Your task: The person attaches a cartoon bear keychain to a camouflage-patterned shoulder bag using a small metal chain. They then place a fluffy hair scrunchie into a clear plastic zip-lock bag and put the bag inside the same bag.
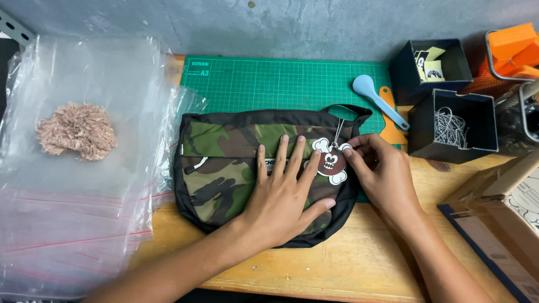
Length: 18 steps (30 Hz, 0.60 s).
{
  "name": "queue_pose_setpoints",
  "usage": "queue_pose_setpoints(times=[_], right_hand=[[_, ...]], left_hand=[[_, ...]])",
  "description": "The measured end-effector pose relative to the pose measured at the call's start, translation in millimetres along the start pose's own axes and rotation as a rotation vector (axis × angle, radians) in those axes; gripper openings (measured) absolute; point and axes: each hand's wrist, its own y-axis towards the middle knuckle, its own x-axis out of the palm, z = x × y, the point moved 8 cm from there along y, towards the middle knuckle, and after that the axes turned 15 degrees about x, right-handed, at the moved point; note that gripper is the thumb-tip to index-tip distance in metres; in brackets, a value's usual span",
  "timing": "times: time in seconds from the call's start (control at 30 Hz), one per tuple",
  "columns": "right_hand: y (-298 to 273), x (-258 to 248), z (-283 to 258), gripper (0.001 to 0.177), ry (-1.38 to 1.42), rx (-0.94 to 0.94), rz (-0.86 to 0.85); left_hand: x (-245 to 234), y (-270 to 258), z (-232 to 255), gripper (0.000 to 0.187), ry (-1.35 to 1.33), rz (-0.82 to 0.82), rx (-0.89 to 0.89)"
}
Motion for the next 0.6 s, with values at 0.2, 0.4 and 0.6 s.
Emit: queue_pose_setpoints(times=[0.2, 0.4, 0.6], right_hand=[[-4, -2, -2, 0.011, -0.005, -0.060, 0.036], [-4, -3, -2, 0.014, 0.048, -0.096, 0.078], [-4, -6, -7, 0.010, 0.040, -0.142, 0.114]], left_hand=[[-6, 5, -17, 0.066, 0.058, -0.020, -0.031], [-4, 8, -11, 0.059, 0.066, 0.183, 0.049], [-10, 3, -14, 0.057, 0.008, 0.263, 0.053]])
